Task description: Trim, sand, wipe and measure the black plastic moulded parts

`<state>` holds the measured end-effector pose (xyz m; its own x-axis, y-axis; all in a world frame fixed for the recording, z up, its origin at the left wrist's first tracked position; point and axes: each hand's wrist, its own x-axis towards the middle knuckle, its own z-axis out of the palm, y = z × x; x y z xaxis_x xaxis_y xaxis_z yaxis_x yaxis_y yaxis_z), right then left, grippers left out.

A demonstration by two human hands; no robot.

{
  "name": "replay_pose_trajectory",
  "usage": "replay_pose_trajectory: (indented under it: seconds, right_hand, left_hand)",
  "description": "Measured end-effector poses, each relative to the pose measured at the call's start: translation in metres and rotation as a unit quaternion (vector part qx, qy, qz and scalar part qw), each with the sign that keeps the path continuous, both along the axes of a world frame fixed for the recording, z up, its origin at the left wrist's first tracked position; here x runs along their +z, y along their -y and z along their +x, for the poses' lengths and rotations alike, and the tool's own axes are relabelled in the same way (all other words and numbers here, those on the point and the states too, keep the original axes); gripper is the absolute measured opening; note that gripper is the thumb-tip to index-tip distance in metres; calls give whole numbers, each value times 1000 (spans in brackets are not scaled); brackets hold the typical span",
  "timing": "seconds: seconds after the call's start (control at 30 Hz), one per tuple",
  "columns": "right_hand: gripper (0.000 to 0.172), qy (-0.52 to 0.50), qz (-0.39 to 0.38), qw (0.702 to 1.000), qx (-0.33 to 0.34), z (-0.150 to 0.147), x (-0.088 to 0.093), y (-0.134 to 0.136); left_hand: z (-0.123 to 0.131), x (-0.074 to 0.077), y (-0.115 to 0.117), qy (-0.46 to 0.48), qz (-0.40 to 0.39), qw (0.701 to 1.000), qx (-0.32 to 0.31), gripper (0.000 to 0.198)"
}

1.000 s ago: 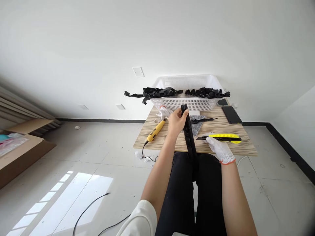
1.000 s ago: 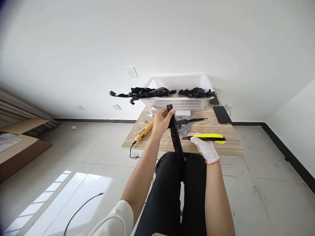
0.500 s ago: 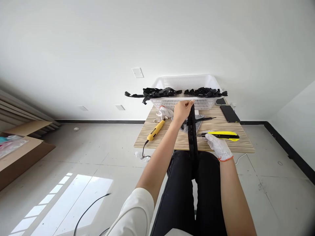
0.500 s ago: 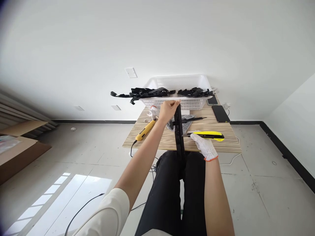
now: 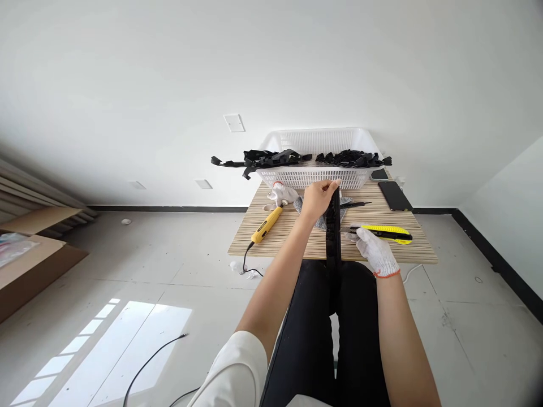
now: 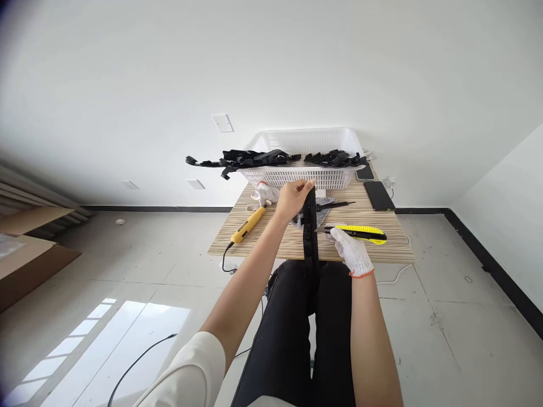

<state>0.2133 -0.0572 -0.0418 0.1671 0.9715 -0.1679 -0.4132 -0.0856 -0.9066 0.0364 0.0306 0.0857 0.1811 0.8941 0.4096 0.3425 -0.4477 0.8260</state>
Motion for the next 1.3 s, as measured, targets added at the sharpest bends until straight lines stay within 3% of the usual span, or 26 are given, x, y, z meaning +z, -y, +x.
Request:
replay_pose_trajectory:
  seconds: [0.23,0.5,0.73,0.87,0.97,1.13,1.3]
  right_hand:
    - [42,13,-13,1000,-25,-8,12,4]
    - [40,-36,-8,999,-37,-8,8,-2]
    - [33,-119,15,993,-16,-12,15,-10]
    - [31,-122,23,992,-38,-15,21,-12]
    - [27,-127,29,989,-67,-16,26,-13]
    - [22,-131,24,985,-110,-15,31,-11]
    - [17,-108,12,986,-123,-18,36,-5]
  left_hand:
    - [-7,-4,4,31,1,999,-11,51]
    - [-15,-3,10,24,-1,999,-25,46]
    - [-16,-8,-6,-36,-36,998,-38,44]
    - [-17,-8,-6,-19,-63,995,-70,41]
    - [-18,-4,-4,2,-122,991,-49,34]
    - [-19,0,11,41,-195,980,-3,32]
    - [-20,-5,52,38,-204,978,-2,38]
